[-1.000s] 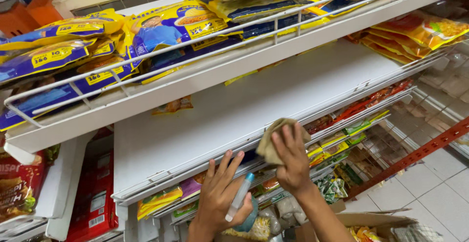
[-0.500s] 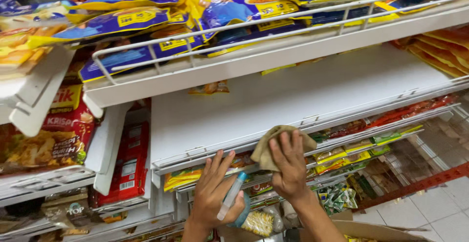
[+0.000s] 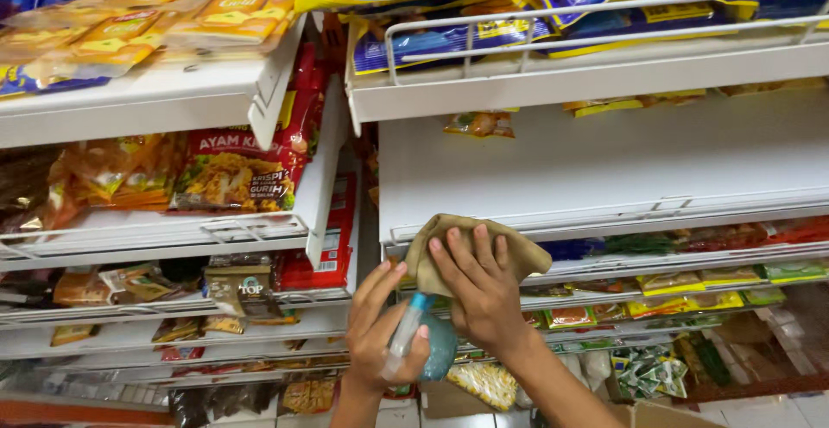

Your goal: The person cleans the white shelves in a store by spraying a liquid from a blue bottle and wiping the surfaces with a cloth, moving items aside as they work.

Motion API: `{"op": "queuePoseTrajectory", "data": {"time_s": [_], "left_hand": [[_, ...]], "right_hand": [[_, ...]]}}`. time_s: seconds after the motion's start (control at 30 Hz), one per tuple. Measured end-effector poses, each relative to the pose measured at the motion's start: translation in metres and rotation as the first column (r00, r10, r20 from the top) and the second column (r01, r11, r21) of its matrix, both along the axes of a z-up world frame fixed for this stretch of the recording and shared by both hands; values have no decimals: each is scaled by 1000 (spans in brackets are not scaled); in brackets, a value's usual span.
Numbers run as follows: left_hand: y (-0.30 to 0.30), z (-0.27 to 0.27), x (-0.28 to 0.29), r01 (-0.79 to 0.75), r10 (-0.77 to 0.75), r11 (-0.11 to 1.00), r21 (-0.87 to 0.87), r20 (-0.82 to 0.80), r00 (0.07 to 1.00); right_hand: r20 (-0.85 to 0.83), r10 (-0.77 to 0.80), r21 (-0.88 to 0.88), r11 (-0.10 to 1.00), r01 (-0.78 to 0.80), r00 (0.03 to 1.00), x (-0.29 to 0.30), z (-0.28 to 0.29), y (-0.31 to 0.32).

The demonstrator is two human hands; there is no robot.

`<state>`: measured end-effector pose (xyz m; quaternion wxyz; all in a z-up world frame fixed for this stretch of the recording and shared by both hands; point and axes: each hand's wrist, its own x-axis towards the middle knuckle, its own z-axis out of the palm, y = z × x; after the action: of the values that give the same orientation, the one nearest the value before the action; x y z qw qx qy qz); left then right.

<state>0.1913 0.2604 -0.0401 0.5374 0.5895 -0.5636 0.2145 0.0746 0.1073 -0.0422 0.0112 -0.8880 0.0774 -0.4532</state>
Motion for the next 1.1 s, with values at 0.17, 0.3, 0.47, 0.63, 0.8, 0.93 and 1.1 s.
{"op": "queuePoseTrajectory", "data": {"time_s": [0.17, 0.3, 0.47, 0.63, 0.8, 0.93, 1.1], "left_hand": [[13, -2, 10, 61, -60, 998, 3, -150, 987], [17, 1, 19, 191, -189, 982, -1, -158, 969], [27, 5, 24, 265, -218, 959, 103, -332, 918], [36, 5, 30, 369, -311, 925, 94, -373, 874], [43, 7, 34, 424, -324, 891, 163, -424, 846], [42, 7, 38, 417, -360, 898, 139, -308, 881], [42, 4, 45, 417, -358, 889, 191, -281, 890]], "right_hand": [[-135, 3, -176, 984, -27, 991, -3, -2, -5], [-185, -147, -298, 950, 87, 972, -29, -8, -25], [-55, -159, -218, 965, 144, 986, -18, -23, -21], [-151, -56, -201, 979, 25, 987, 22, -15, 10], [-279, -168, -432, 901, 33, 945, 1, -1, -2], [-212, -230, -420, 899, 124, 950, -31, 0, -28], [8, -194, -181, 964, 192, 981, -22, -12, -23]]}}
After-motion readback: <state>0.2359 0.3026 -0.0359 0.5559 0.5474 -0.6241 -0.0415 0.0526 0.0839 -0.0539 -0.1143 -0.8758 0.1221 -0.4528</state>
